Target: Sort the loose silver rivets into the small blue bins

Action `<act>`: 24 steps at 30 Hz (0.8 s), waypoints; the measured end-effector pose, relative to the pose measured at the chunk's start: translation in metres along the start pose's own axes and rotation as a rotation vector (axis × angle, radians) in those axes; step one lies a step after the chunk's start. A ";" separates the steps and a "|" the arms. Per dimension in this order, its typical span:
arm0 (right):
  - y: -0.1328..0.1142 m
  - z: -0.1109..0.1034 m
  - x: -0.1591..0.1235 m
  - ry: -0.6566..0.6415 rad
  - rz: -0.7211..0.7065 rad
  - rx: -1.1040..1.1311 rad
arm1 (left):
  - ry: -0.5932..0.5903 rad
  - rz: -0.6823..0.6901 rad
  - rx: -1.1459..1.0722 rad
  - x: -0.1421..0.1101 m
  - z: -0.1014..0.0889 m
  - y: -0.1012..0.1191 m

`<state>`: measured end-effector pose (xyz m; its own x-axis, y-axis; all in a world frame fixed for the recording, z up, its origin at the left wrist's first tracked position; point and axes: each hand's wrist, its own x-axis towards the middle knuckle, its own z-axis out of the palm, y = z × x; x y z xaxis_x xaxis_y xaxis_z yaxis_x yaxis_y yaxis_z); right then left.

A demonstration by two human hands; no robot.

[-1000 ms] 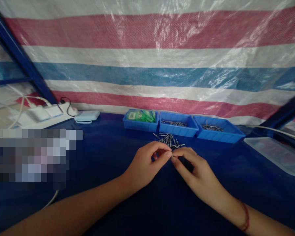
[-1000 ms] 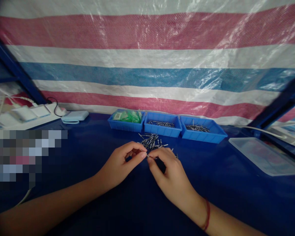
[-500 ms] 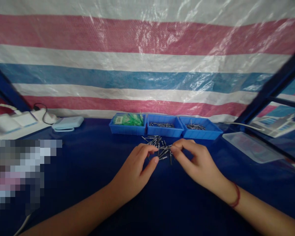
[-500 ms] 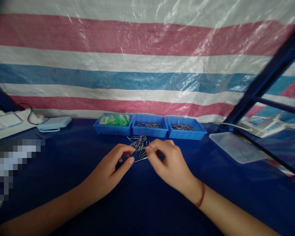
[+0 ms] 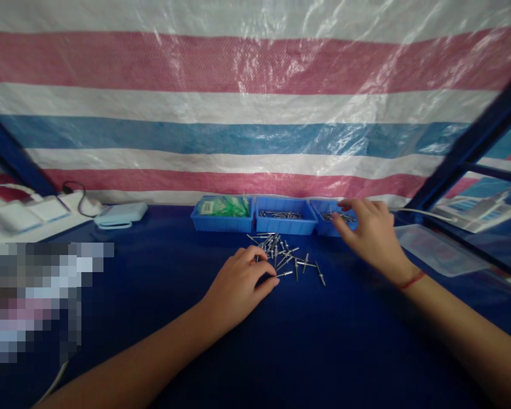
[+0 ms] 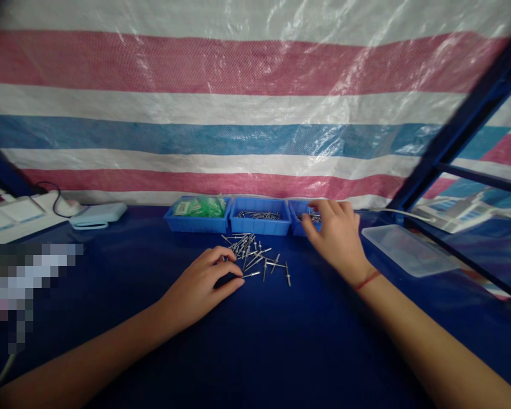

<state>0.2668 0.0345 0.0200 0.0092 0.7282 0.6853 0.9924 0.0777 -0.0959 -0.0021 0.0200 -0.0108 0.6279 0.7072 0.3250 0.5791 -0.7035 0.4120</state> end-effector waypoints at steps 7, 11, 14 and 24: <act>-0.086 -0.018 -0.045 -0.410 -0.319 0.414 | 0.022 -0.035 0.111 -0.002 0.002 0.002; -0.097 -0.013 -0.059 -0.428 -0.411 0.289 | 0.071 -0.050 0.076 -0.004 0.004 0.000; -0.093 -0.009 -0.058 -0.413 -0.438 0.293 | 0.143 -0.052 -0.025 -0.004 0.004 -0.001; -0.099 -0.009 -0.064 -0.441 -0.015 0.974 | 0.138 -0.069 -0.418 -0.008 -0.008 0.010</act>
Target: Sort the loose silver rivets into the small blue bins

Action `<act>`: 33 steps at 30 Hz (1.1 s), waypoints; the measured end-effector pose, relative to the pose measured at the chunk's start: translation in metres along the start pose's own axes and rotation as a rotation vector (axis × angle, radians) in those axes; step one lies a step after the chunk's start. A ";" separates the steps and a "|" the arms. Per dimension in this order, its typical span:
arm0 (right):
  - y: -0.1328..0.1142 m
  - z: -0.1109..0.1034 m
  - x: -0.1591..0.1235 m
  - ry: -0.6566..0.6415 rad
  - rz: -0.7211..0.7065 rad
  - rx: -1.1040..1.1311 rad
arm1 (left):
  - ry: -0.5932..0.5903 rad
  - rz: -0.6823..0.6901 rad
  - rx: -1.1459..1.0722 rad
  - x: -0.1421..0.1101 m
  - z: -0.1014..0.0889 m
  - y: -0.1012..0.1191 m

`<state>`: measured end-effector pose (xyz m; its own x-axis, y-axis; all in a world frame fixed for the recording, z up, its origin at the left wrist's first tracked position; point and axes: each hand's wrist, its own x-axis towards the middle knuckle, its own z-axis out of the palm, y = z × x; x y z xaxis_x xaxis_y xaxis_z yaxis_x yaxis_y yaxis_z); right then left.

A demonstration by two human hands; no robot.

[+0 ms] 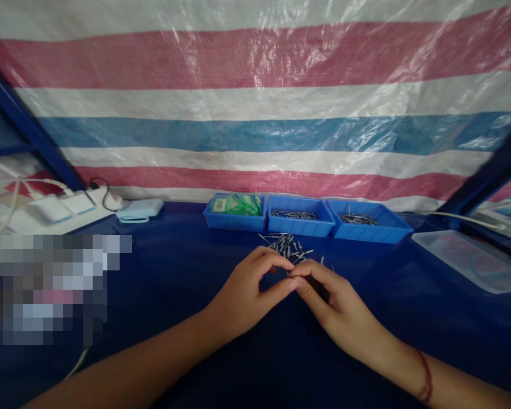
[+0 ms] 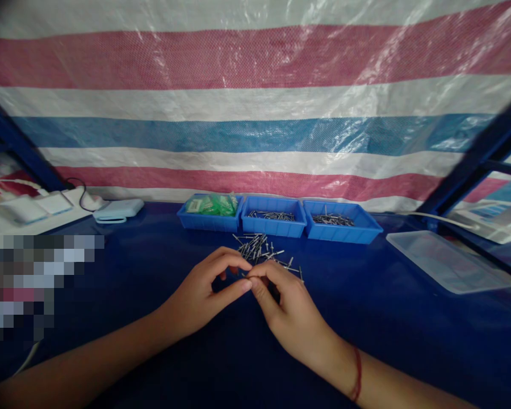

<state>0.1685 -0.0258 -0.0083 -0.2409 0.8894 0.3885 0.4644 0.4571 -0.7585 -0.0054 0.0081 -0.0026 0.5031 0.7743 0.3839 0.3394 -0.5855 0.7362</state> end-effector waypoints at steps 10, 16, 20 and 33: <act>-0.006 0.001 -0.001 -0.005 0.036 0.093 | 0.085 -0.016 -0.096 -0.002 0.003 0.005; -0.005 0.001 -0.001 -0.017 -0.036 -0.001 | 0.096 -0.050 -0.124 -0.002 0.004 0.007; -0.004 0.001 0.000 -0.014 -0.040 -0.056 | 0.095 -0.048 -0.122 -0.001 0.004 0.008; -0.002 0.001 0.003 0.117 -0.021 0.023 | 0.112 -0.036 -0.119 -0.001 0.002 0.007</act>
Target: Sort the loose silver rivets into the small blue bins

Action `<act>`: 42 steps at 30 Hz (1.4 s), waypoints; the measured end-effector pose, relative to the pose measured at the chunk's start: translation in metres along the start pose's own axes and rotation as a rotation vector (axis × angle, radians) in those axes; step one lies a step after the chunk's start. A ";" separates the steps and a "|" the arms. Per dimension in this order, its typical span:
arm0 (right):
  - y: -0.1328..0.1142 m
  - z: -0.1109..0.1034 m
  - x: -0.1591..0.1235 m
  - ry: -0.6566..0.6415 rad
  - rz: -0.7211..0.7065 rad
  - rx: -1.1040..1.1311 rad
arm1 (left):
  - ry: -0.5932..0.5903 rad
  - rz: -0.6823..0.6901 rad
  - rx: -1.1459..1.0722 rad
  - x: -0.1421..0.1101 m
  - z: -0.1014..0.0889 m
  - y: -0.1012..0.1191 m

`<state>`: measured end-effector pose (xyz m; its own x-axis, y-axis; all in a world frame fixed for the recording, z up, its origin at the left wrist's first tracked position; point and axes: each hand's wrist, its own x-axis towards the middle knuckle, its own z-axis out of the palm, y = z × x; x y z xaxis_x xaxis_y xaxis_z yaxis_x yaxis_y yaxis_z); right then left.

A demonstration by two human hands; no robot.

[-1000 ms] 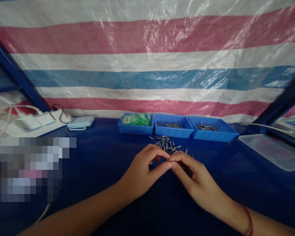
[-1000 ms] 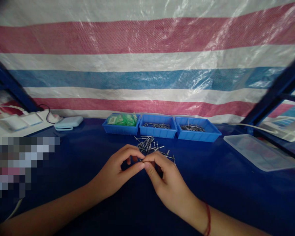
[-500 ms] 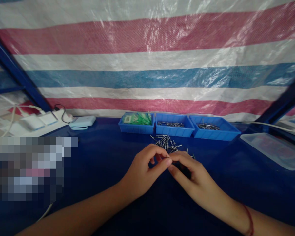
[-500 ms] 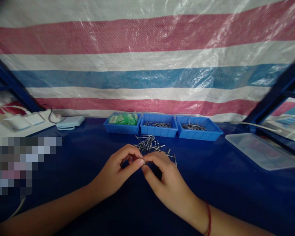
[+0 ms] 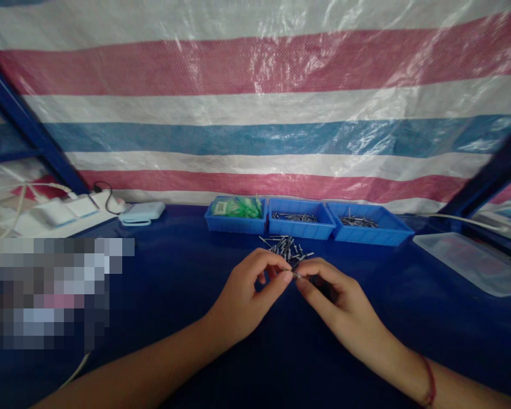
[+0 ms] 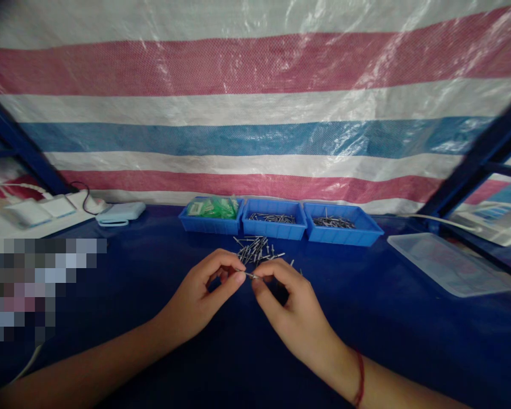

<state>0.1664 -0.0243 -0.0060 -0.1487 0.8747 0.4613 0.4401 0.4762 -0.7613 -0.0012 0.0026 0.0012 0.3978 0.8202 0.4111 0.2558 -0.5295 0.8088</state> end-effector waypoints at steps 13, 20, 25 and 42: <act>0.002 -0.005 -0.001 0.180 -0.163 -0.076 | -0.071 -0.095 0.022 0.002 0.000 -0.007; -0.003 -0.015 0.006 0.157 -0.223 -0.175 | -0.196 -0.148 0.058 0.003 -0.001 -0.003; 0.023 -0.062 0.035 0.489 -0.139 -0.324 | -0.199 -0.229 0.046 0.005 -0.002 -0.002; 0.057 -0.082 0.045 0.360 -0.271 -0.763 | -0.385 0.335 0.694 0.018 0.025 -0.007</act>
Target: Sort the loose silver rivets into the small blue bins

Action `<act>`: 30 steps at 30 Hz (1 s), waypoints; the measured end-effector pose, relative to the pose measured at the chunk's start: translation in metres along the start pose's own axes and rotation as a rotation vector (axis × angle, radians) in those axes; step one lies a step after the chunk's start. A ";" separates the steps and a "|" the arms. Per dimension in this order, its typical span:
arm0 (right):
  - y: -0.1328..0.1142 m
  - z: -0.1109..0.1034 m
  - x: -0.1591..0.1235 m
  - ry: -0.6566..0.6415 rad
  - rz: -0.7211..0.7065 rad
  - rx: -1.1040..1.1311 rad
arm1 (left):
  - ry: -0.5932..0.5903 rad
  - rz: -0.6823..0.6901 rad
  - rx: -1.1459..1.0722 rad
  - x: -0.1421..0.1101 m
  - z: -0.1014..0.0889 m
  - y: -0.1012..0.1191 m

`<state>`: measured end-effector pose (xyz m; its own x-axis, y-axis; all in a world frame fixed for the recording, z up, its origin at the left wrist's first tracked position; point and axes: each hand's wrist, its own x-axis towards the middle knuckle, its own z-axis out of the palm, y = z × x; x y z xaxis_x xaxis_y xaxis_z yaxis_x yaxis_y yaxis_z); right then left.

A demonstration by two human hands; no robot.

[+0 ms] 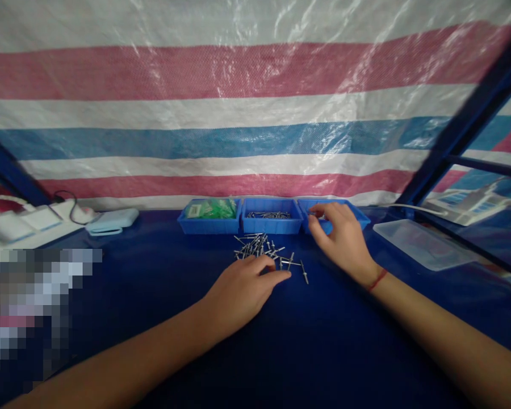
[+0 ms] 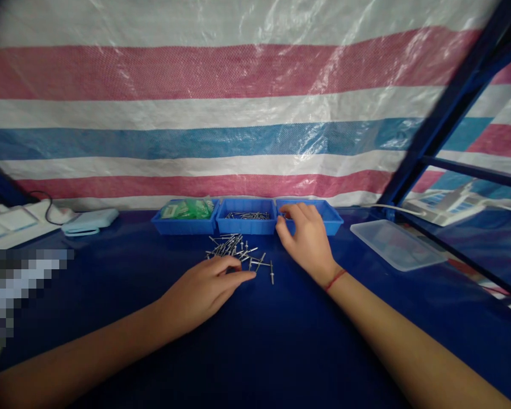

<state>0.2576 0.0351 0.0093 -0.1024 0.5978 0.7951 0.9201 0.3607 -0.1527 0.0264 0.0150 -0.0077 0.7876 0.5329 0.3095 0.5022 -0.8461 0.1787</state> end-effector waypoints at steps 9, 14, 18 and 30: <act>-0.031 -0.006 -0.007 -0.122 -0.068 0.087 | -0.003 0.175 0.272 0.022 0.003 -0.005; -0.039 -0.006 -0.009 -0.162 -0.079 0.170 | 0.063 0.151 0.138 0.019 -0.001 -0.001; -0.058 -0.012 -0.013 -0.210 0.052 0.342 | 0.120 -0.147 -0.323 0.006 -0.011 0.003; -0.106 0.006 -0.043 -0.335 0.441 1.122 | 0.219 -0.468 -0.967 -0.015 -0.009 0.005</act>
<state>0.1625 -0.0251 -0.0124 -0.1101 0.9159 0.3860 0.0878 0.3958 -0.9141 0.0135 0.0028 -0.0035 0.4638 0.8710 0.1619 0.1674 -0.2656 0.9494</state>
